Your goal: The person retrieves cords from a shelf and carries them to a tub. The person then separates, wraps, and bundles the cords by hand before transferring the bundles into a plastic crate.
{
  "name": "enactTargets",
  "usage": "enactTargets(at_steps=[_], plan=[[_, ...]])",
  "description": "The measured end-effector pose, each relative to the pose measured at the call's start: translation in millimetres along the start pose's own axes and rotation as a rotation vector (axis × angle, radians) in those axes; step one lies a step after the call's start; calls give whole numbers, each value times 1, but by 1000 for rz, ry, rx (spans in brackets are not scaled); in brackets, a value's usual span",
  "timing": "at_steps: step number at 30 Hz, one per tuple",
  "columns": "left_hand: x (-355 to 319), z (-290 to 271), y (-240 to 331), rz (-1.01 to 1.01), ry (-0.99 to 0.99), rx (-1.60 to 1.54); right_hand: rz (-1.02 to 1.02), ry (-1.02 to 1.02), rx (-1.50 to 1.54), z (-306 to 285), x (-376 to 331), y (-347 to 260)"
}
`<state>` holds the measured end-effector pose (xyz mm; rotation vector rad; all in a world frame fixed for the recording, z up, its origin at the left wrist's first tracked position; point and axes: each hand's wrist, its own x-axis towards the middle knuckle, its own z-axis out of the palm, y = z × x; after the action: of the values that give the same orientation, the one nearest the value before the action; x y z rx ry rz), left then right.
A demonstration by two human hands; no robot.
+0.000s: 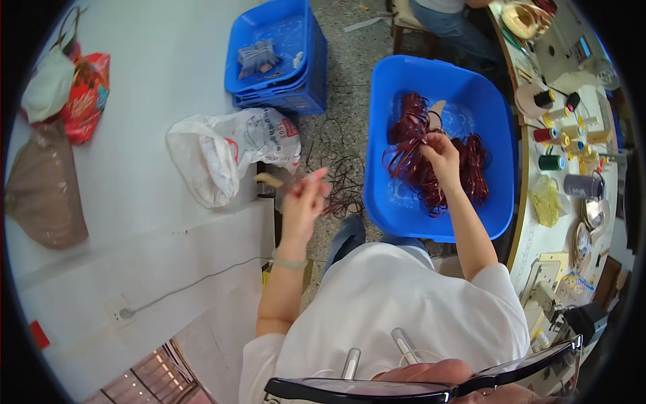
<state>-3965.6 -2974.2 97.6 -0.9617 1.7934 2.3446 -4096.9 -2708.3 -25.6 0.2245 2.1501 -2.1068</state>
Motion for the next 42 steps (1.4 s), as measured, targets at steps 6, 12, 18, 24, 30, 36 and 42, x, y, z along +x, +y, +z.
enactTargets(at_steps=[6, 12, 18, 24, 30, 36, 42], plan=[[3, 35, 16, 199, -220, 281, 21, -540, 92, 52, -64, -102], [-14, -4, 31, 289, -230, 151, 61, -779, 116, 85, -84, -151], [-24, -41, 21, 335, -28, -206, -441, -564, -255, 122, -119, -166], [-37, -59, 23, 195, -158, -557, -693, -529, -305, 161, -132, -167], [-42, -70, 25, 270, -18, -530, -1111, -332, -475, 168, -139, -185], [-49, -69, 21, 442, 70, -331, -1177, -388, -548, 189, -138, -173], [-53, -84, 22, 487, 134, -49, -935, -612, -389, 199, -128, -163]])
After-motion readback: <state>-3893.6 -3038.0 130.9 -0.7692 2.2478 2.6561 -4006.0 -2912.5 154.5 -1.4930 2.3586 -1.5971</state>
